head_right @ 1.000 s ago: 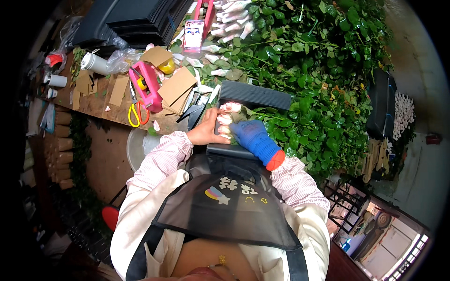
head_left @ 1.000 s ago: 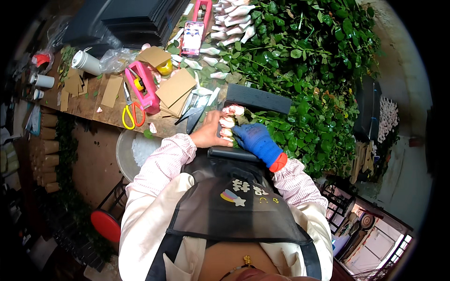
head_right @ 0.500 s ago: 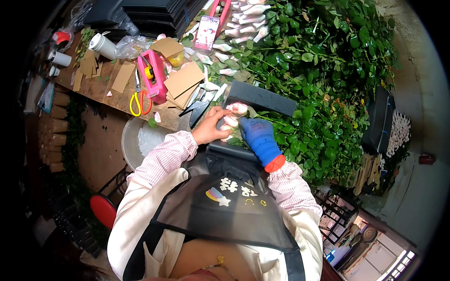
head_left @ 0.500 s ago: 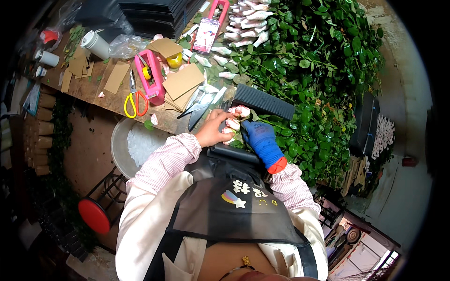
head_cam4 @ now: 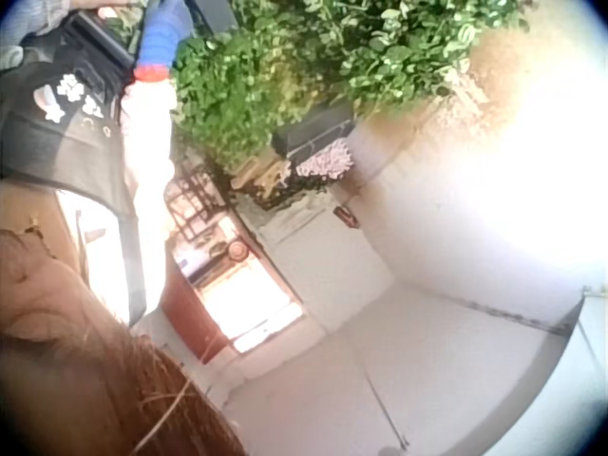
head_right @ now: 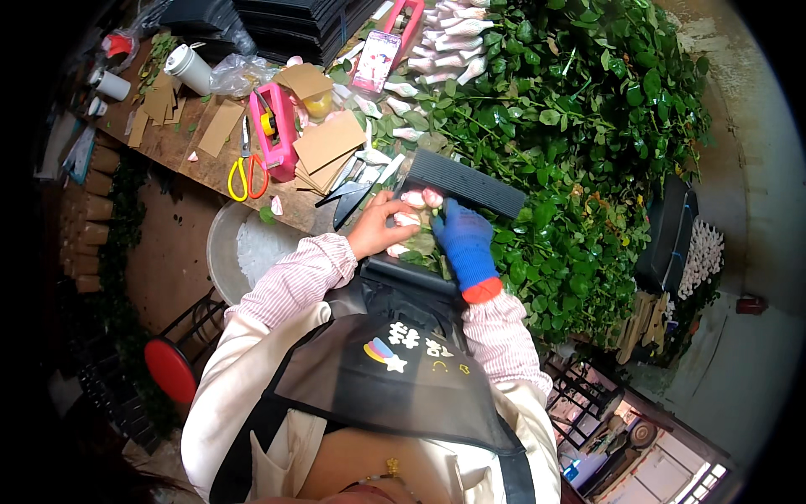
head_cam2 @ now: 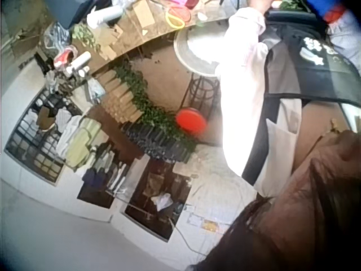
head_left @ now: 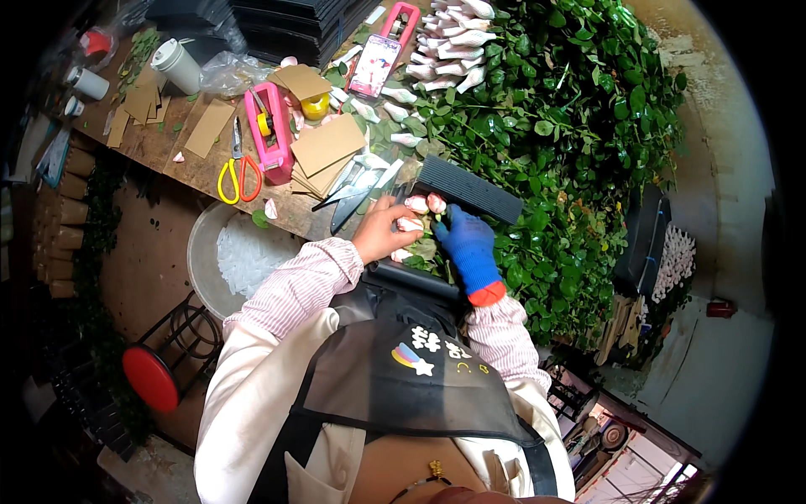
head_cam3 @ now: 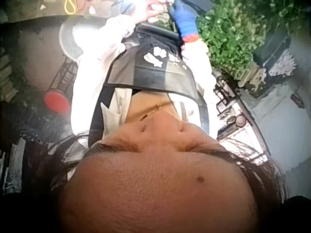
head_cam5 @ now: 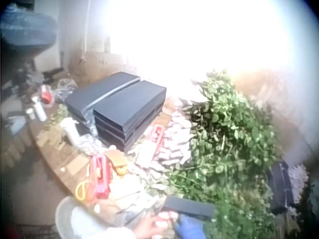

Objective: The person arranges artificial flowers and greenery into a black rectangular container. They use shears to trim stems and place the cut pieces into the container, then close the lid and set the container aside.

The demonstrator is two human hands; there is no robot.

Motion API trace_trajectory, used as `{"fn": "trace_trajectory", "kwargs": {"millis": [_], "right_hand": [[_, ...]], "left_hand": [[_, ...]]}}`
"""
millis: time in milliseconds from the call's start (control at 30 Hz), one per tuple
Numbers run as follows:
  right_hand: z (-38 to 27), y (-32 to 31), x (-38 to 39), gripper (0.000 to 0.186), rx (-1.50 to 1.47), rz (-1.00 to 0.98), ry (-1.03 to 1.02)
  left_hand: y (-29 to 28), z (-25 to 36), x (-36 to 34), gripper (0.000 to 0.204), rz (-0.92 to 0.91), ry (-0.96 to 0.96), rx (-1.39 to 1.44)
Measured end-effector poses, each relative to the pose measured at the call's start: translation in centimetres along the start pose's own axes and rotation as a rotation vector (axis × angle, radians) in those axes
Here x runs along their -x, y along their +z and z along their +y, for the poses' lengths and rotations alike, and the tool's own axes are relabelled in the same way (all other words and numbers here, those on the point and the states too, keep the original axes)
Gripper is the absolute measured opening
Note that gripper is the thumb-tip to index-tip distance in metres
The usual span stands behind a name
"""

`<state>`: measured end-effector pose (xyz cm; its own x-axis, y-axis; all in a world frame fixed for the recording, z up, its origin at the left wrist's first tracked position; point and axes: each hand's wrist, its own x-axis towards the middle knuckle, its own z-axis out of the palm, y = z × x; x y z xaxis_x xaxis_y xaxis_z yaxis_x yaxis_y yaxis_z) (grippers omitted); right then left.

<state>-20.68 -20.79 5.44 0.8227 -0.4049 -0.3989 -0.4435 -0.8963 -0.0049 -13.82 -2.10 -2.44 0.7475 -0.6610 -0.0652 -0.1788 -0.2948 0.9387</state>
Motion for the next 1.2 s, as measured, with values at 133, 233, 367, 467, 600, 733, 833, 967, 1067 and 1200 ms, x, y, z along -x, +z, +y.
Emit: {"fn": "trace_trajectory", "kwargs": {"millis": [133, 233, 367, 467, 600, 733, 833, 967, 1067, 1200], "right_hand": [[0.6, 0.1, 0.4, 0.040, -0.264, 0.186, -0.097], [2.0, -1.7, 2.8, 0.034, -0.554, 0.313, -0.204], [8.3, -2.9, 7.3, 0.032, -0.501, 0.613, -0.250], [9.9, -6.1, 10.5, 0.032, -0.829, 0.671, -0.022], [10.8, -8.4, 13.0, 0.026, -0.913, 0.742, 0.000], [9.6, -9.7, 14.2, 0.027, -0.720, 0.700, -0.055], [6.4, -8.8, 12.8, 0.032, -0.548, 0.577, -0.265], [2.6, -5.3, 8.2, 0.033, -0.338, 0.255, -0.198], [1.7, -2.2, 4.7, 0.037, -0.255, 0.112, -0.129], [1.8, -1.9, 3.7, 0.042, -0.289, 0.007, -0.060]], "left_hand": [[-0.2, 0.0, 0.0, 0.040, 0.016, 0.014, -0.013], [-0.1, 0.0, 0.1, 0.040, 0.013, 0.007, -0.024], [0.2, -0.5, -0.1, 0.038, 0.008, 0.021, 0.020], [0.8, -0.9, -0.2, 0.038, 0.028, 0.041, -0.006], [0.2, -0.3, -0.2, 0.035, -0.005, 0.023, -0.034], [0.3, -0.1, -0.2, 0.035, 0.013, 0.033, -0.049], [-0.5, 0.5, -0.1, 0.039, -0.034, 0.013, -0.059], [-0.3, 0.4, -0.3, 0.039, -0.049, 0.023, -0.070], [-0.3, 0.4, -0.2, 0.038, -0.035, 0.012, -0.065], [-0.1, 0.2, -0.2, 0.038, -0.021, 0.023, -0.064]]}}
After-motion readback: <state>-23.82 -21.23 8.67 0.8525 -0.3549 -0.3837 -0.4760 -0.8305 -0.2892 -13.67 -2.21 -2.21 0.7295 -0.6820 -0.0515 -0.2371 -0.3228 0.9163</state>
